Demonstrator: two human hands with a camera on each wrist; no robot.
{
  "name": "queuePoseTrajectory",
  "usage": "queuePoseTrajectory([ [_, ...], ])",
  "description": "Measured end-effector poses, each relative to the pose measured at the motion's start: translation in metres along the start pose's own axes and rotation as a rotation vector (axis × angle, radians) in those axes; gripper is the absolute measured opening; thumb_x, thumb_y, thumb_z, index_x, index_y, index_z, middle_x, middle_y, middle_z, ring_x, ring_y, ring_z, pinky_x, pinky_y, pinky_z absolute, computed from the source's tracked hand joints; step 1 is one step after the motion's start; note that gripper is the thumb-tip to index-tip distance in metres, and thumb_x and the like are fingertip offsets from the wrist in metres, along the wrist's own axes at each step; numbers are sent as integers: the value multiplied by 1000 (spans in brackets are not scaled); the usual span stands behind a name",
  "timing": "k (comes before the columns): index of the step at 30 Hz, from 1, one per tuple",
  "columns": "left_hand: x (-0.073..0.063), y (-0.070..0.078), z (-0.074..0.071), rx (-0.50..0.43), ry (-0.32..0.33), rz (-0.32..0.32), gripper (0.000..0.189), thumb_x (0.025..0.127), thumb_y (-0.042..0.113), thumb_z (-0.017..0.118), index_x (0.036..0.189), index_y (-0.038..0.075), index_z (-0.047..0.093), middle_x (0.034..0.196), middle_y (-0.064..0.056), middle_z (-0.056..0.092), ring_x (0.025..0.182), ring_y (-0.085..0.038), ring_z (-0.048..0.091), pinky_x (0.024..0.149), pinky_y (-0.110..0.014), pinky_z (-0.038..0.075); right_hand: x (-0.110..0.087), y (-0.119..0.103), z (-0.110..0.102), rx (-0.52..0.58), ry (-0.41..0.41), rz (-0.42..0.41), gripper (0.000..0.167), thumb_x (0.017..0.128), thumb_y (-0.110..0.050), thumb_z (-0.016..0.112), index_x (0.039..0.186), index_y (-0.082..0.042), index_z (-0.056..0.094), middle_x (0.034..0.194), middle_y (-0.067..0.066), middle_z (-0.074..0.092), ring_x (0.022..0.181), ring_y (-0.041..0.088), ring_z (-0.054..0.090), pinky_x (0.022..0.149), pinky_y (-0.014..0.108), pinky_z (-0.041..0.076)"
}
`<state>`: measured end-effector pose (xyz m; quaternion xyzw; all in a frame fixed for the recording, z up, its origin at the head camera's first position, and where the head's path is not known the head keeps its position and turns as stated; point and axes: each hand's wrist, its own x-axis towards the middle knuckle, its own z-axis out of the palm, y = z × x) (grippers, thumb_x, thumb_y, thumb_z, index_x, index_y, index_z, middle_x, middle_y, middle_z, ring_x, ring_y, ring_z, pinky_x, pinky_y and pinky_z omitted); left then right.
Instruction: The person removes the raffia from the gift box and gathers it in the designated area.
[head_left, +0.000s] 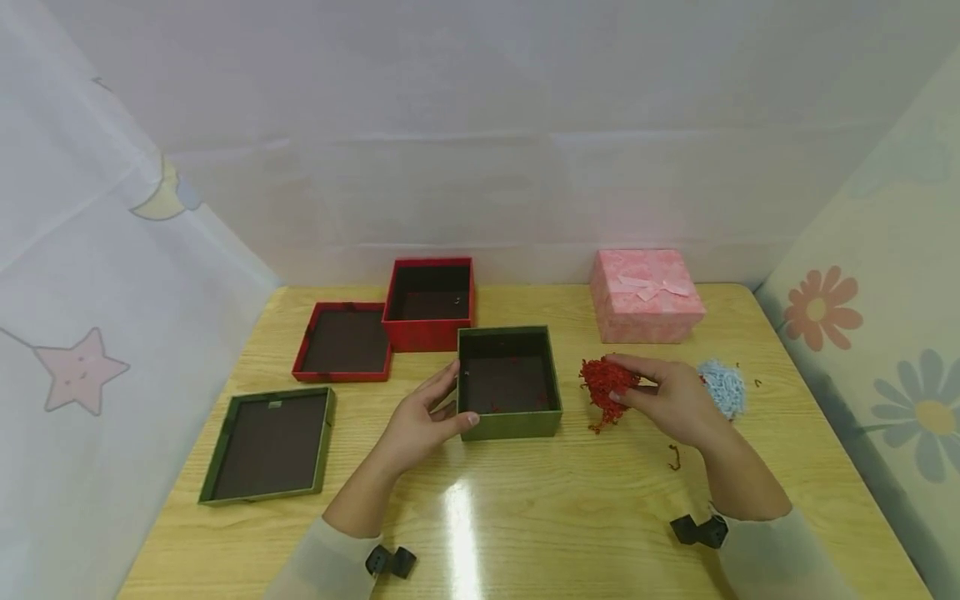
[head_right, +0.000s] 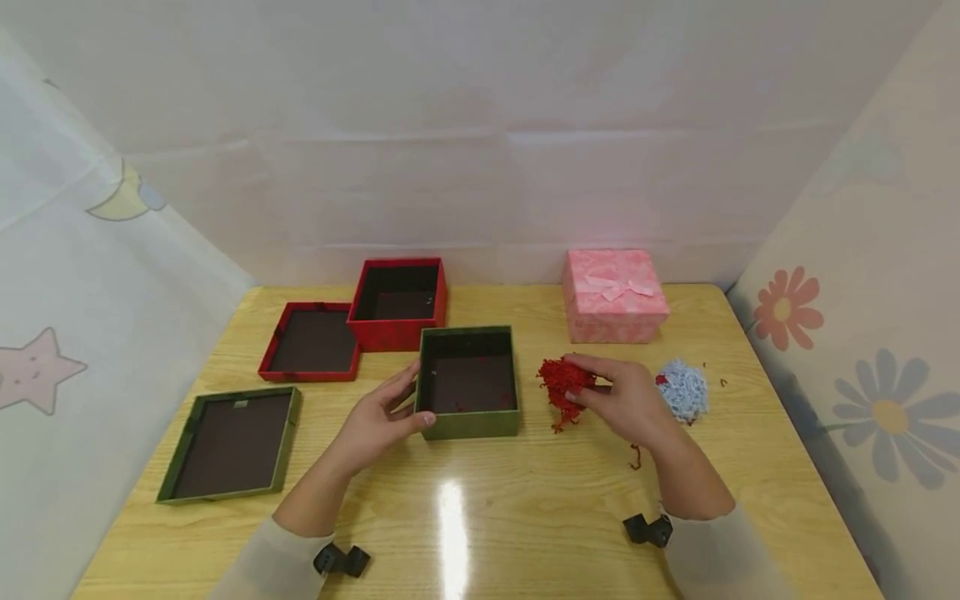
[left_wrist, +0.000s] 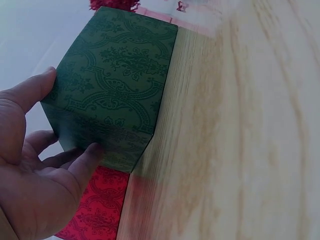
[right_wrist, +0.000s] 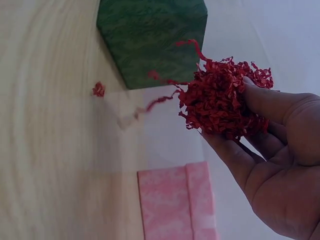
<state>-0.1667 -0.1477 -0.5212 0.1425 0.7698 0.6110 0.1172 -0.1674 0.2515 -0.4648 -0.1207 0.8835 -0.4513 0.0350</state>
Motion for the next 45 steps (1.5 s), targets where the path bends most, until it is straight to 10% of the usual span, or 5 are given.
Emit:
queuePoseTrajectory([
  [6,0,0,-1,-3,0,1,89,90,35,84,161,38,31,169,9,23,153,-23,31,115,-44,44,-13,20,-3,-49,11,-16,47,96,-11,77,142,-14,66,137,14,66,110,25,72,80,27,63],
  [18,-1,1,0,-8,1,-9,89,90,32,84,162,37,31,169,9,23,153,-23,30,115,-41,44,-41,51,-16,-227,31,37,49,95,-13,78,142,-11,66,126,20,70,104,33,72,57,25,54],
  [45,0,0,0,-12,-12,2,94,91,32,83,166,24,27,170,5,20,152,-27,31,115,-42,43,-68,64,-23,-339,16,88,60,93,-27,81,145,-6,60,126,23,70,109,43,70,73,36,59],
])
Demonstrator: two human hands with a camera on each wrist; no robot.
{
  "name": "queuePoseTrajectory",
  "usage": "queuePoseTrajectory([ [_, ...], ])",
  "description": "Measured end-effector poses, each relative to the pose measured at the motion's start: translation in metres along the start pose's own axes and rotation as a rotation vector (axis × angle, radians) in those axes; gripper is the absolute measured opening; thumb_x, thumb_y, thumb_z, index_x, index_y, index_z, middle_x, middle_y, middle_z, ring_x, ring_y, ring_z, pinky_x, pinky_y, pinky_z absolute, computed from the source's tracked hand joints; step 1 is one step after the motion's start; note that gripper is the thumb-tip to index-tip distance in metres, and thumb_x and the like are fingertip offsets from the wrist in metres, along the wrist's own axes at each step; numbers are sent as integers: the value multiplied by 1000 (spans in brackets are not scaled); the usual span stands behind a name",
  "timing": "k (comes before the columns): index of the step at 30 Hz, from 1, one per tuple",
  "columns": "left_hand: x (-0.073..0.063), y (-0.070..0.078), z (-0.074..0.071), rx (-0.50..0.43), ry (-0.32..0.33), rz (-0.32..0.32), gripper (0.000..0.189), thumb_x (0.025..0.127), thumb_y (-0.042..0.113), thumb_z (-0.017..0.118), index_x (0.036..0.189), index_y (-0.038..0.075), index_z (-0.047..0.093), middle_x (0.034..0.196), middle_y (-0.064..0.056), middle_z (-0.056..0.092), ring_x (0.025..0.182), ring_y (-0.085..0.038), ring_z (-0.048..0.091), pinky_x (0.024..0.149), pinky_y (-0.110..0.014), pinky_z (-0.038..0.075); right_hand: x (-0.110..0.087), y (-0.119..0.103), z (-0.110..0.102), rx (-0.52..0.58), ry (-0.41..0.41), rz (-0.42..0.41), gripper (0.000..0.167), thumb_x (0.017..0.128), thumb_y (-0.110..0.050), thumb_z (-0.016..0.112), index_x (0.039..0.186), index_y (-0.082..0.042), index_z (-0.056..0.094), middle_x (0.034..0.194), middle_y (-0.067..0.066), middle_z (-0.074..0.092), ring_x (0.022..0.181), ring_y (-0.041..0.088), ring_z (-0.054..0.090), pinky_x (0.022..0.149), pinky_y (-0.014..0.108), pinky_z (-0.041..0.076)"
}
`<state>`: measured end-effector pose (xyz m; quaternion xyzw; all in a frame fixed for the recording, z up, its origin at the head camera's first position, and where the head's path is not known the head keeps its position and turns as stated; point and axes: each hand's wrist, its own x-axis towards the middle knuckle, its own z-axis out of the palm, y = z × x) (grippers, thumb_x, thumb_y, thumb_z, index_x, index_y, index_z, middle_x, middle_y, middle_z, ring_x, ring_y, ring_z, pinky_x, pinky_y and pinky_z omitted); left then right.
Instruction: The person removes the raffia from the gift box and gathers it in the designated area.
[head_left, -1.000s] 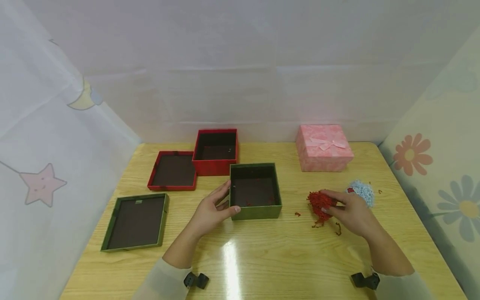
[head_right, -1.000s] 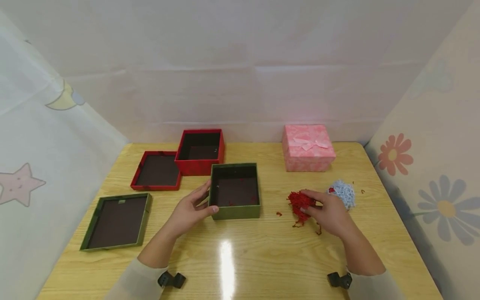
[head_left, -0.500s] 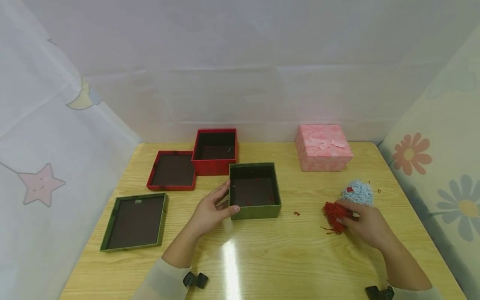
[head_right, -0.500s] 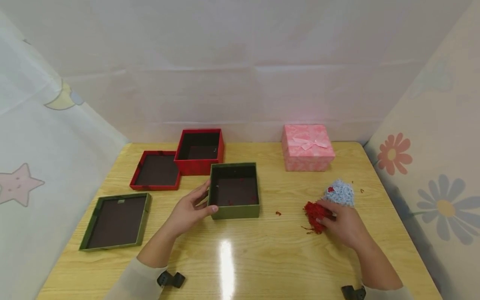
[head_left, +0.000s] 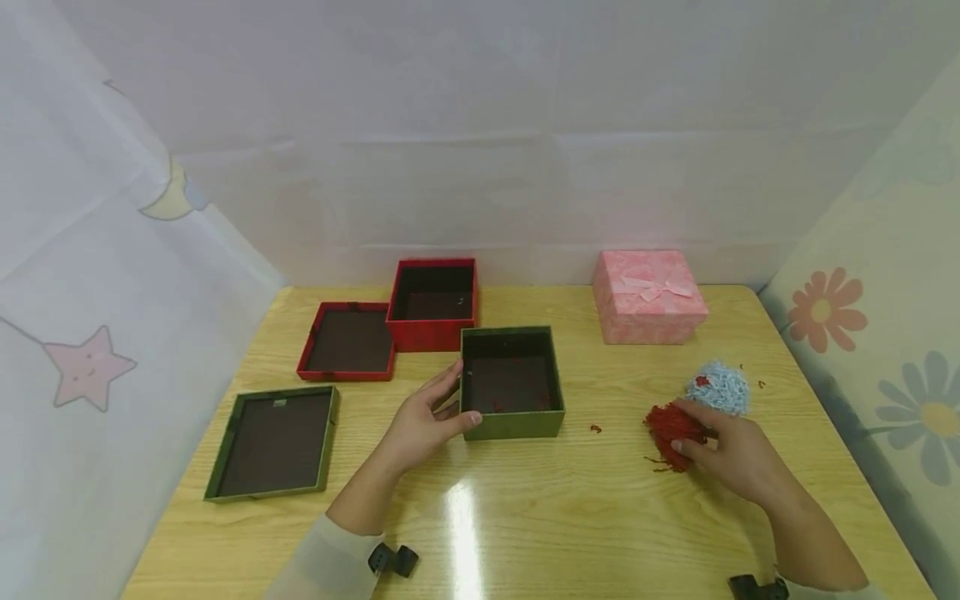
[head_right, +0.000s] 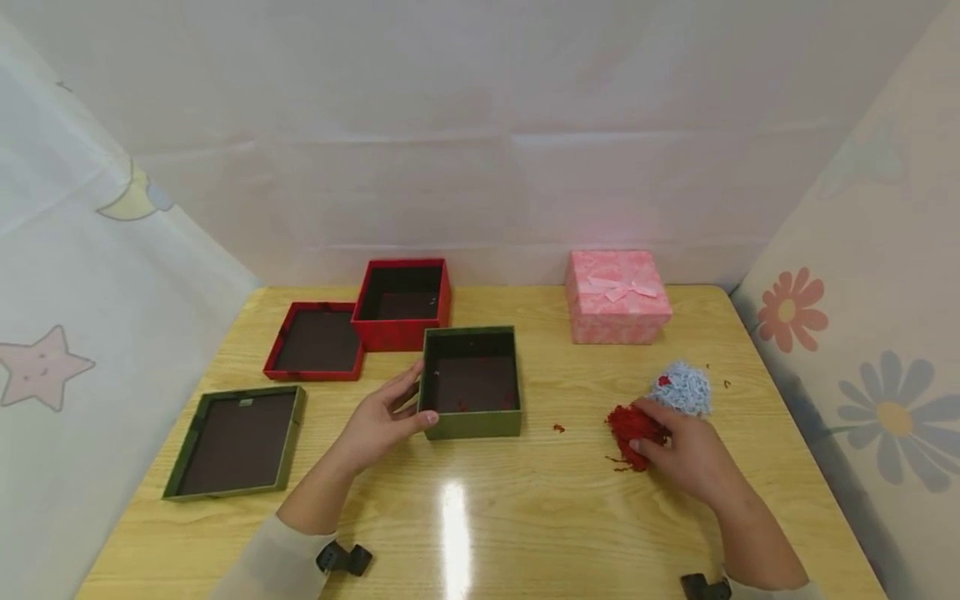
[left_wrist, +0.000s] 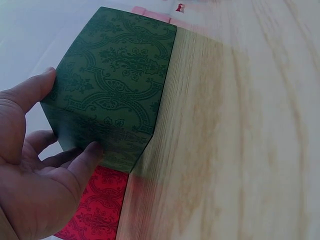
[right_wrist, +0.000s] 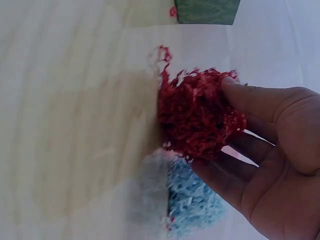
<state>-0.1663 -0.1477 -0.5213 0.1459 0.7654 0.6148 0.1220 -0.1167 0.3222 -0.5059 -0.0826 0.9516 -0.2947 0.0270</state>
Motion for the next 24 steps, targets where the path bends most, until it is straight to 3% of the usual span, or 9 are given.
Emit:
queuePoseTrajectory([
  [6,1,1,0,2,-3,-6,89,91,34,82,163,34,29,169,7,21,152,-24,32,116,-41,43,1,-11,-2,-41,69,-92,60,93,-27,81,143,-3,61,133,23,66,117,44,66,85,55,57],
  [11,0,1,0,7,2,-15,89,91,34,83,162,34,30,169,7,22,152,-25,33,116,-41,43,5,-20,1,-21,107,-128,59,95,-27,80,145,-3,60,138,24,64,122,47,62,91,64,55],
  [19,0,2,0,17,5,-13,90,90,34,83,162,35,30,169,8,22,151,-24,34,115,-39,44,17,-38,10,1,139,-164,63,90,-33,84,145,-9,62,135,18,67,114,39,67,85,55,59],
  [23,0,2,0,13,5,-14,89,90,34,83,162,35,30,169,8,22,152,-23,33,115,-38,44,24,-49,15,37,89,-193,69,91,-39,82,149,-11,58,144,17,61,128,44,59,96,63,54],
  [24,0,1,0,13,5,-15,89,90,34,83,162,35,30,169,8,22,152,-23,33,115,-38,44,26,-51,16,40,80,-203,69,91,-40,81,150,-12,57,145,15,61,119,37,66,95,59,56],
])
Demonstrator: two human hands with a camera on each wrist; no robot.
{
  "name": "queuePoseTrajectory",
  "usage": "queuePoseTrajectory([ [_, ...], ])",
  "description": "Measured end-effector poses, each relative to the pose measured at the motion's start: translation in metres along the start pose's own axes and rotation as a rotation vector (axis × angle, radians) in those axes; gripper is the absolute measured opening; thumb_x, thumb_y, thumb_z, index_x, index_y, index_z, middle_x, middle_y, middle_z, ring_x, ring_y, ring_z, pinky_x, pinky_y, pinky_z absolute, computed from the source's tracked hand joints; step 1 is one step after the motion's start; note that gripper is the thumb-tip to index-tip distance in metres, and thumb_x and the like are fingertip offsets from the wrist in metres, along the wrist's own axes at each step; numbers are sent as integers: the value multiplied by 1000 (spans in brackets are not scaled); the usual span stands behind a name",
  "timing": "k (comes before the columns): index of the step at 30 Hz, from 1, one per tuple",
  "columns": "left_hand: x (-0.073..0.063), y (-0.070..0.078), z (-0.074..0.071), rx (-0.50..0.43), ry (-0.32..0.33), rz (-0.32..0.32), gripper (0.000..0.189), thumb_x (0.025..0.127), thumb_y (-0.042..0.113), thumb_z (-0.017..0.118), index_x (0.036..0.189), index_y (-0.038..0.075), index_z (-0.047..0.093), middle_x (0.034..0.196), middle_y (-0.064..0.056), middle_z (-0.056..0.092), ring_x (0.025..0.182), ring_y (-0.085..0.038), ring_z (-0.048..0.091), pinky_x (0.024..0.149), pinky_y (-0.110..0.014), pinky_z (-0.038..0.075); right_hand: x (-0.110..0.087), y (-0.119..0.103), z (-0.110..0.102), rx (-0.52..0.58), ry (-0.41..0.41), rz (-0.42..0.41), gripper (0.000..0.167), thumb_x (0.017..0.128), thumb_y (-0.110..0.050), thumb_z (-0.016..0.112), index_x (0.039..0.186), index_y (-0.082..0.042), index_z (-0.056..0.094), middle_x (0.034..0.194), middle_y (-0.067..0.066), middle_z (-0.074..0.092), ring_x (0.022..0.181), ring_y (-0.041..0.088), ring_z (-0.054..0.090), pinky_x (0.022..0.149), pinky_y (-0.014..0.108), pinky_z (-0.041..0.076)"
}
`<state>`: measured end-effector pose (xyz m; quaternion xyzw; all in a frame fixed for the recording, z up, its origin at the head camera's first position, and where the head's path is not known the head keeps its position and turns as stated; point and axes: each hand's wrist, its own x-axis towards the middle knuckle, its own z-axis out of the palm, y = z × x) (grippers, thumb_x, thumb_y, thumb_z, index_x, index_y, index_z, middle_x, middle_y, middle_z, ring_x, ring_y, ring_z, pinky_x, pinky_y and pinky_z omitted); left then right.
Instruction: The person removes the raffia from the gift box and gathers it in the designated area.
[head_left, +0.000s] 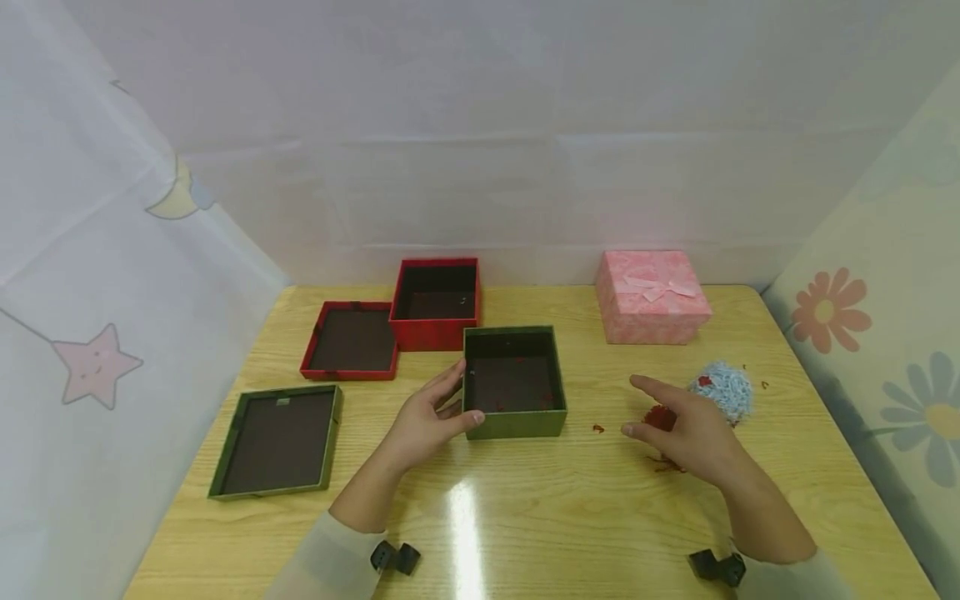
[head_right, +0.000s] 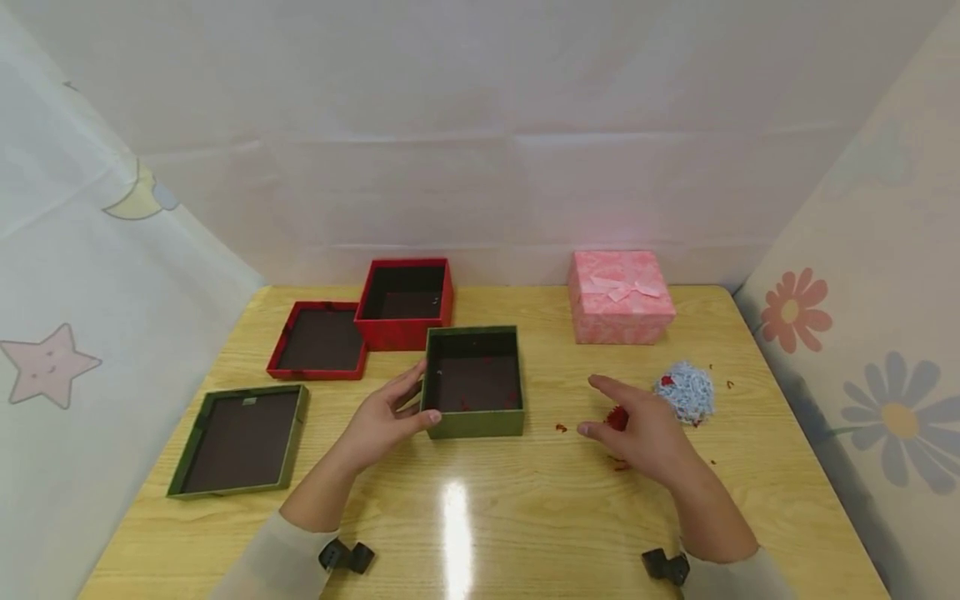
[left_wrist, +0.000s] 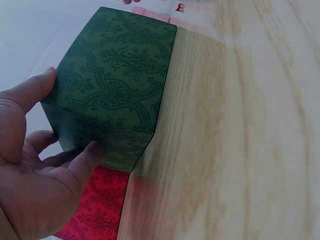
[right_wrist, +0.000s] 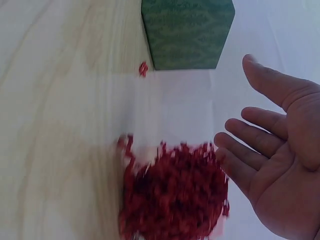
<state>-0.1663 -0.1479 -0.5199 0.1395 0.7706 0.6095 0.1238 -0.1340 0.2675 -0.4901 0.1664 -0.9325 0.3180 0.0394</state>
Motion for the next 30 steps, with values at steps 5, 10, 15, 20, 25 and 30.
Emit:
queuePoseTrajectory([
  [5,-1,0,0,0,0,-5,89,91,34,83,162,35,30,169,8,22,152,-23,33,115,-37,44,11,-6,8,55,-15,-51,72,90,-39,83,153,-18,54,146,9,61,49,10,45,50,27,49],
  [10,-1,0,-1,-10,3,-7,89,91,33,83,162,35,30,169,7,21,152,-24,33,116,-39,43,22,-14,19,158,-63,-61,79,89,-45,82,157,-22,48,156,6,51,100,34,73,61,38,62],
  [15,0,-1,-1,-19,5,1,89,91,33,83,162,35,30,169,7,21,152,-23,33,116,-40,43,34,-22,31,272,-120,-90,87,88,-41,84,161,-19,41,163,5,41,137,40,54,108,53,50],
  [20,1,-3,-1,-22,1,13,89,91,32,83,162,36,30,169,7,21,152,-23,33,116,-38,43,46,-29,43,321,-158,-125,95,87,-39,85,164,-21,33,166,6,35,142,35,48,112,47,47],
  [25,1,-3,-1,-27,2,13,88,91,31,83,162,36,30,169,8,22,152,-22,33,115,-37,44,56,-33,52,337,-211,-106,100,87,-45,84,166,-25,26,164,13,37,137,40,53,111,51,47],
  [30,1,-1,0,-28,-3,14,89,91,32,83,162,35,30,169,8,22,152,-21,33,115,-37,44,61,-35,57,306,-240,-77,98,89,-49,81,166,-26,26,166,5,33,136,35,55,111,51,48],
])
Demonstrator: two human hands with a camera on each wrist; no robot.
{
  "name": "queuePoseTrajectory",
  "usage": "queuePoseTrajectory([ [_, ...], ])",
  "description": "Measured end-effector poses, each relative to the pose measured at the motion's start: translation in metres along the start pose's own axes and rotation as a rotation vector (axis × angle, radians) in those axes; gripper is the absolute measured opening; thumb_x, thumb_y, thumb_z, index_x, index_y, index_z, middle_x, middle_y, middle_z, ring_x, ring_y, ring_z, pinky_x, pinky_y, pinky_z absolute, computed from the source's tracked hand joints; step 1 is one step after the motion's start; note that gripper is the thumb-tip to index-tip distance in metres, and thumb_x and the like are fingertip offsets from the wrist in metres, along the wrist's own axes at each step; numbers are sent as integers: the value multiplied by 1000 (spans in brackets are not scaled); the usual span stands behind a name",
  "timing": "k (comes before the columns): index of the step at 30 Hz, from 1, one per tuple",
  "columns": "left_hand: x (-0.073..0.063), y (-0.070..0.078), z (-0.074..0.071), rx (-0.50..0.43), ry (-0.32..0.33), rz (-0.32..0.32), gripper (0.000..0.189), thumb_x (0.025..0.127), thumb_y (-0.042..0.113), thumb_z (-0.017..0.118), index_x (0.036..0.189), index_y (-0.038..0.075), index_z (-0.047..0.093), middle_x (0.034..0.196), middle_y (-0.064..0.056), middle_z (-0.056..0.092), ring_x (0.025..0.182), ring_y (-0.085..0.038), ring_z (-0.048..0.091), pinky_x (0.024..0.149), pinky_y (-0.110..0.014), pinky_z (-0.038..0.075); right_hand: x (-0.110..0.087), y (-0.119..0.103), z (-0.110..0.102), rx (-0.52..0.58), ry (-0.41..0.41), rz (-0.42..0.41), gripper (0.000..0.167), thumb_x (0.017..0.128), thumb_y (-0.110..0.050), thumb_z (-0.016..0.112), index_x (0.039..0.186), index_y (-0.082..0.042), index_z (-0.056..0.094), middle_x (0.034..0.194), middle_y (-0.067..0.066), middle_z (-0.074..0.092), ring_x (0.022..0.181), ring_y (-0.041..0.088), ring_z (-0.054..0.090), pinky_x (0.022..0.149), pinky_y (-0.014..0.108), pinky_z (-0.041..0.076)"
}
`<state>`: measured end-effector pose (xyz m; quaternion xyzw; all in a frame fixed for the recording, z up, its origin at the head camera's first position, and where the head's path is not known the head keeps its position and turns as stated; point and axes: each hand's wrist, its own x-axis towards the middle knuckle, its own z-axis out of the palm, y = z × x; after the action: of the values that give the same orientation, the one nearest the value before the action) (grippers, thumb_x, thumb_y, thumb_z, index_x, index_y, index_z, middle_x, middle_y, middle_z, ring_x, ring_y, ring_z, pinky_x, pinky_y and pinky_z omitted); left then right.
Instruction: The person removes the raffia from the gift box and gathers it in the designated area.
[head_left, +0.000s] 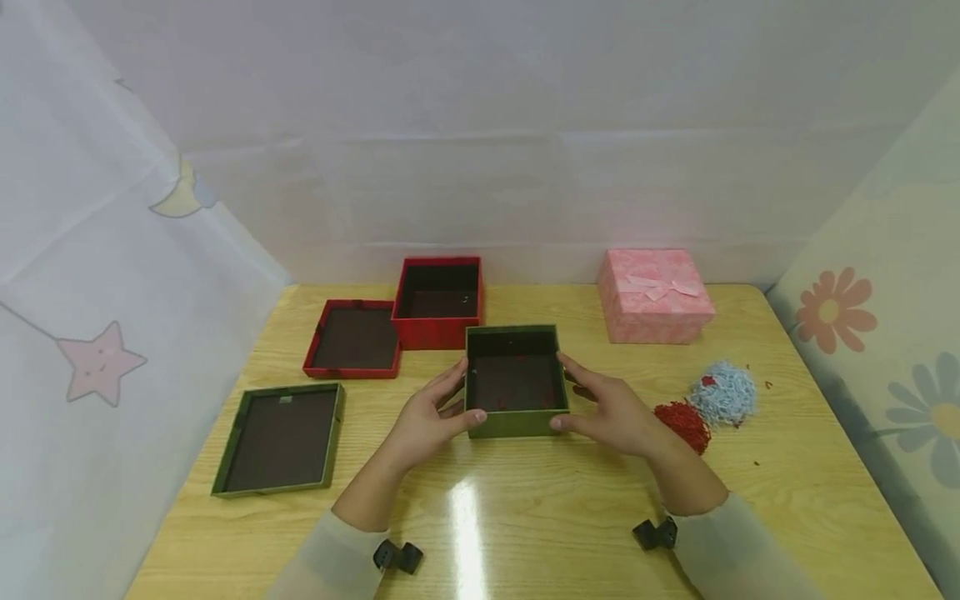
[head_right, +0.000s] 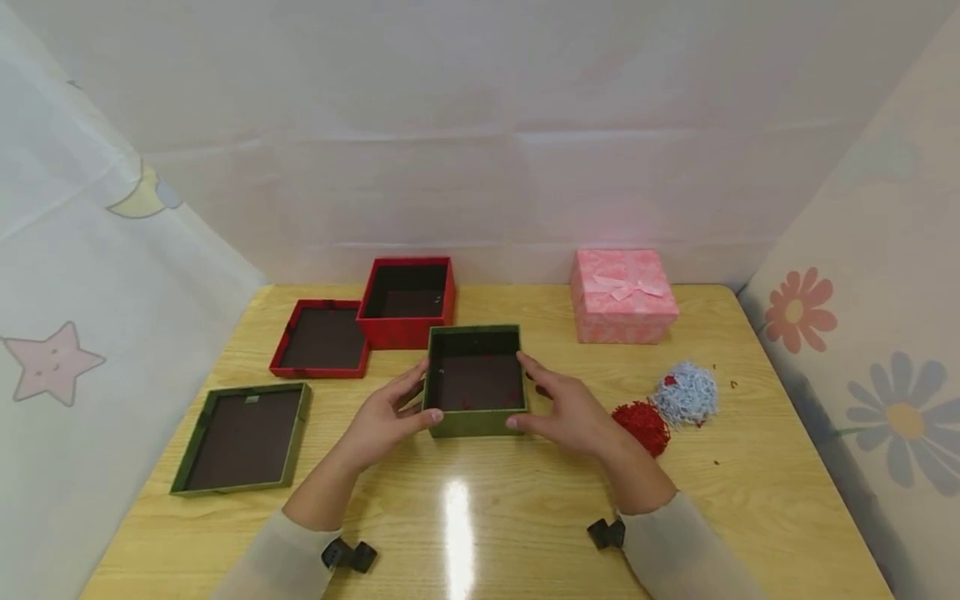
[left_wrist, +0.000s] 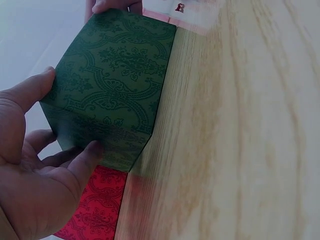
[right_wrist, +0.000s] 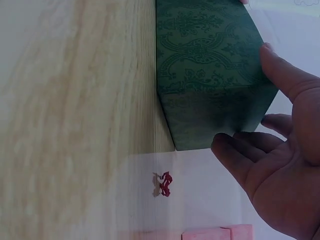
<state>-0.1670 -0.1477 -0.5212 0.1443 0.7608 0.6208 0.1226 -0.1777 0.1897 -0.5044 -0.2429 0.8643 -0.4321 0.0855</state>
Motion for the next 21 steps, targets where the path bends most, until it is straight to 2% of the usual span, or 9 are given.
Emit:
queuePoseTrajectory([
  [6,1,3,2,-3,8,-13,88,90,29,84,161,37,32,169,9,23,151,-20,33,114,-35,44,1,-1,1,-53,-14,31,97,90,-53,78,167,-23,26,165,1,34,134,31,57,111,50,49],
  [12,3,3,4,2,-10,2,89,91,28,83,162,35,30,170,8,21,153,-21,31,115,-38,43,-1,-2,0,-83,-5,33,96,91,-52,78,166,-20,27,165,4,34,133,34,58,108,54,50],
  [17,9,2,7,25,-40,21,90,92,31,82,163,36,28,171,8,18,153,-22,29,115,-38,44,-6,-2,-4,-60,5,64,97,90,-52,79,166,-20,27,165,6,33,131,36,59,105,56,52],
  [21,13,3,8,42,-36,5,89,91,33,82,162,40,29,170,8,20,152,-22,31,113,-37,46,-8,-1,-8,-42,0,77,96,91,-55,76,166,-21,26,165,7,32,130,36,60,105,55,52],
])
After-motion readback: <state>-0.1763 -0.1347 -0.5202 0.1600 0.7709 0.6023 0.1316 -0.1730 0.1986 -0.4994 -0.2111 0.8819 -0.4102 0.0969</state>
